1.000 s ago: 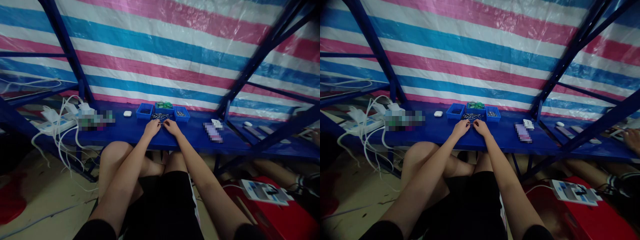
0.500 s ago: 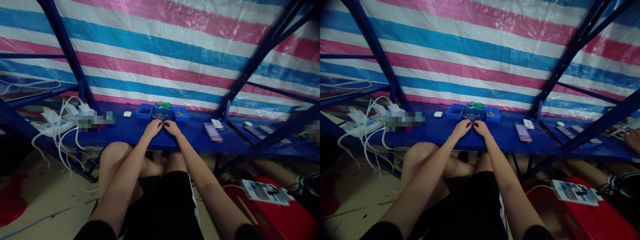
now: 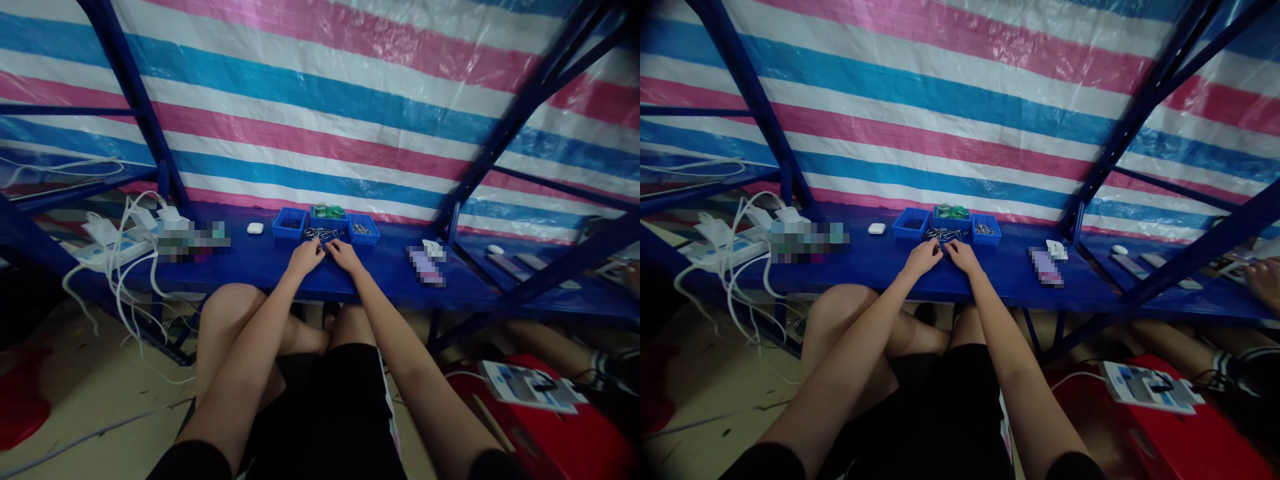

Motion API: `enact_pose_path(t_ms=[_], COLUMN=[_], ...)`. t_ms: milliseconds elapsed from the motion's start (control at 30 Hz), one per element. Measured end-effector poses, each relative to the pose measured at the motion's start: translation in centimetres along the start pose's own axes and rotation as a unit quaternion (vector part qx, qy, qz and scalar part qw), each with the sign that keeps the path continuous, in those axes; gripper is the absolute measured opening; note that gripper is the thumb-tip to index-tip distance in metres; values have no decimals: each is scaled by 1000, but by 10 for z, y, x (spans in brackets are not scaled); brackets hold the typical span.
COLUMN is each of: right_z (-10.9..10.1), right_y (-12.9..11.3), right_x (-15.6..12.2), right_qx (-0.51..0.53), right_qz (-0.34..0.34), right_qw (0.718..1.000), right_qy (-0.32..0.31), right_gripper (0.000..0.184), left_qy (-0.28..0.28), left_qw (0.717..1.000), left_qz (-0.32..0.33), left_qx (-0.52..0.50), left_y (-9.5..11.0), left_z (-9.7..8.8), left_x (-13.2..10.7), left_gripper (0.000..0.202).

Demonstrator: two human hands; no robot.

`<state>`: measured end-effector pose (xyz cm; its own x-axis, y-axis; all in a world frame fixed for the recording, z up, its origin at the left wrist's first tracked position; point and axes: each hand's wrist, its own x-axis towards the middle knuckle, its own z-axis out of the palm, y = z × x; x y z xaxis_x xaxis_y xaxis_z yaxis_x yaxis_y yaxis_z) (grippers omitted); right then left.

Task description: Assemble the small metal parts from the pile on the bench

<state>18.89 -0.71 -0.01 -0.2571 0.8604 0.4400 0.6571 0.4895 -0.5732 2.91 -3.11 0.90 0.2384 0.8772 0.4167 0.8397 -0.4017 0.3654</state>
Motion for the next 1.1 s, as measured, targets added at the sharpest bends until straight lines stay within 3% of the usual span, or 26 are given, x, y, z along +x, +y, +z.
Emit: enact_pose_path(t_ms=[200,700,1100], right_z=[-1,2,1], right_y=[-3,5,4], right_x=[-1,1,1], right_qx=[3,-11,-15], right_qz=[5,-16,-3], right_qw=[1000,1000,1000], right_qy=[-2,-14,-9], right_gripper=[33,16,21], left_qy=[-1,10,-7], left_qw=[1000,998,999], left_qz=[16,57,18], left_qx=[-2,-27,-28], left_y=[-2,-4,1], left_z=[1,2,-4], left_x=[1,1,-1], left_gripper=[16,17,17])
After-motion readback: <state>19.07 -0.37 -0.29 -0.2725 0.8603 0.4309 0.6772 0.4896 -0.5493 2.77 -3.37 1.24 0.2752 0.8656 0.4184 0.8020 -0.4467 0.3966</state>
